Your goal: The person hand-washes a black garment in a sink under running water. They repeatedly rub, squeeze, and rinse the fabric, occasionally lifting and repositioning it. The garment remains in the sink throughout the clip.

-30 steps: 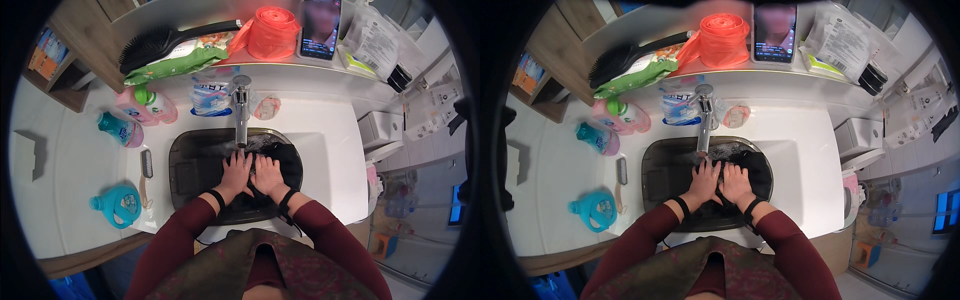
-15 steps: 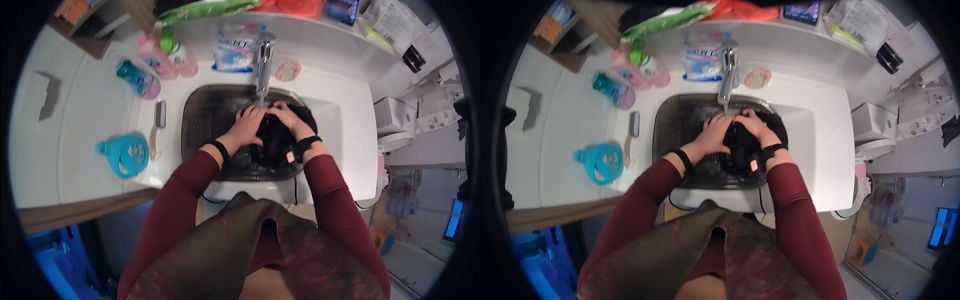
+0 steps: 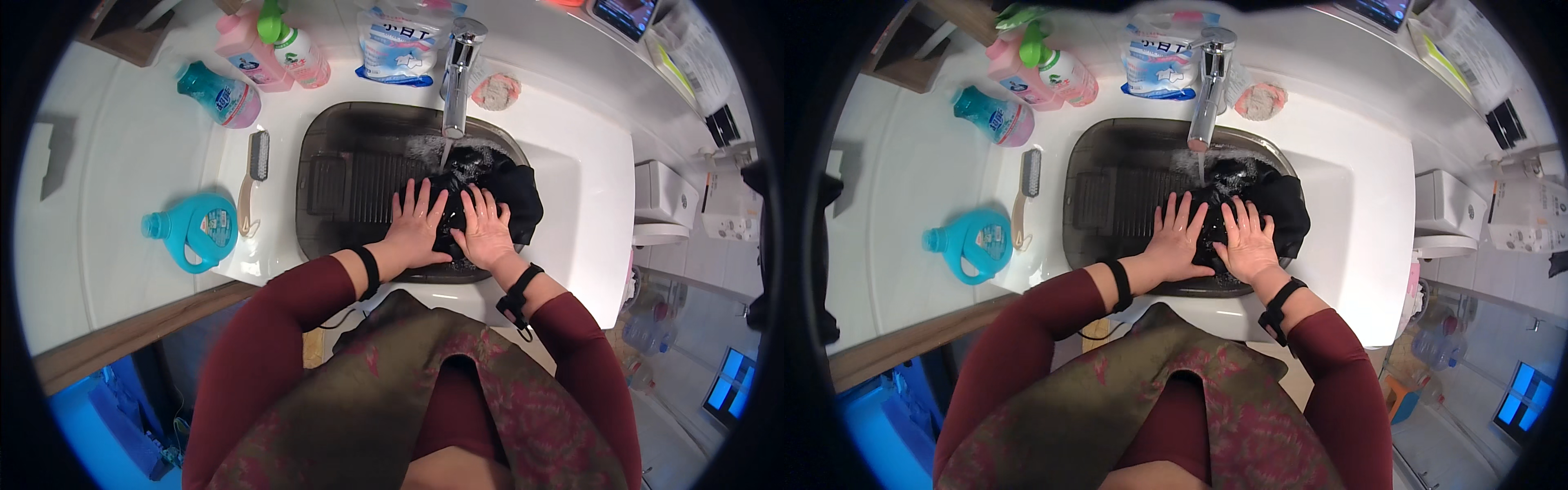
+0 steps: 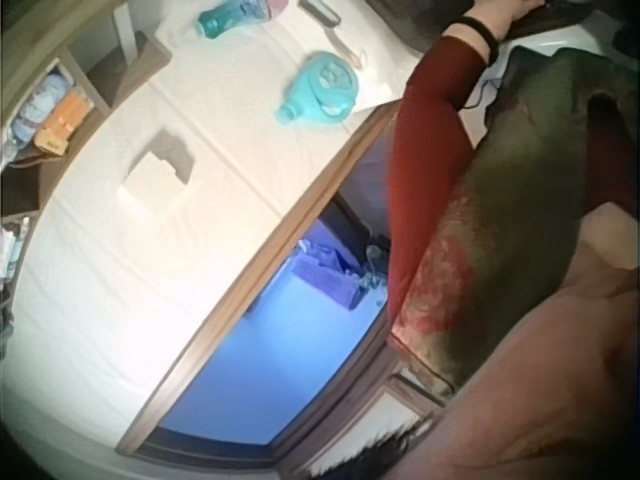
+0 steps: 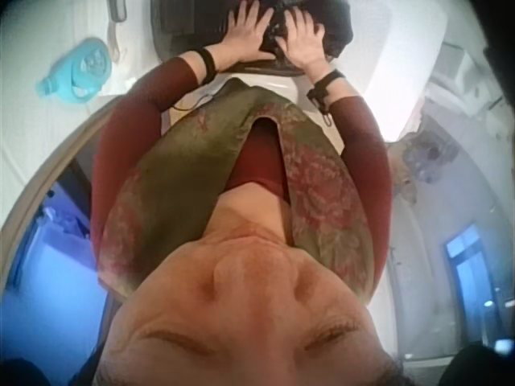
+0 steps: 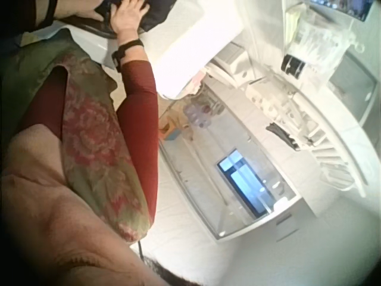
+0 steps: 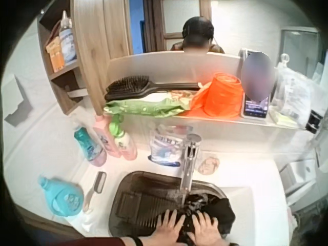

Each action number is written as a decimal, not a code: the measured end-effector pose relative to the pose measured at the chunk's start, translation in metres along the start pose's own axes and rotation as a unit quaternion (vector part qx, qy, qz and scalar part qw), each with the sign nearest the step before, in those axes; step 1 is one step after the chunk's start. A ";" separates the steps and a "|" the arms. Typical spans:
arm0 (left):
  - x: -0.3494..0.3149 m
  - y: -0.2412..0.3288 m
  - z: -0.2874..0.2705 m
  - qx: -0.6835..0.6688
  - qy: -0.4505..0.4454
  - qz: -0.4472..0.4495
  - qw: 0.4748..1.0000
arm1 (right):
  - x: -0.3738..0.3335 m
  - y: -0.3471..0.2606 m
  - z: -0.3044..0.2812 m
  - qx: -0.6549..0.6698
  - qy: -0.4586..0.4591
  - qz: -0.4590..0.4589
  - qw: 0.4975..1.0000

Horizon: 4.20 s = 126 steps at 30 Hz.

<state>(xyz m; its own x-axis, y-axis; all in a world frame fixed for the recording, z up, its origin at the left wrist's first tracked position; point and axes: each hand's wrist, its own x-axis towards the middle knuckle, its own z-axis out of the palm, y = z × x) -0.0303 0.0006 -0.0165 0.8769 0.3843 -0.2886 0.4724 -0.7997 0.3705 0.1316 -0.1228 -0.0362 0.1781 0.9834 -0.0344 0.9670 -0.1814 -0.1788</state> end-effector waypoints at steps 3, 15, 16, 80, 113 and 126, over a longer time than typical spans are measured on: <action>0.031 -0.013 0.002 0.007 0.000 -0.023 1.000 | 0.034 0.004 -0.002 -0.023 -0.039 0.033 0.998; 0.116 -0.046 -0.049 -0.017 -0.115 -0.076 0.990 | 0.144 0.029 -0.028 0.123 -0.268 0.218 0.930; 0.111 -0.048 -0.053 -0.076 -0.092 -0.063 0.991 | 0.144 0.035 -0.026 0.147 -0.266 0.243 0.921; 0.089 -0.022 -0.016 0.097 0.014 -0.033 0.995 | 0.071 0.010 -0.017 -0.028 -0.104 0.119 0.987; 0.034 -0.007 -0.002 0.123 -0.012 -0.032 0.992 | 0.035 -0.001 -0.029 -0.091 -0.143 0.049 0.984; 0.085 -0.034 -0.035 0.084 0.001 -0.026 0.996 | 0.123 0.033 -0.037 -0.003 -0.236 0.090 0.967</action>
<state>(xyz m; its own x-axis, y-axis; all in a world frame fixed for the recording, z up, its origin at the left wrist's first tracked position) 0.0311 0.0762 -0.0227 0.8521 0.4282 -0.3010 0.4958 -0.8447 0.2019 0.1926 -0.0075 -0.0103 0.2417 0.8251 -0.5107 0.9294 -0.3481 -0.1225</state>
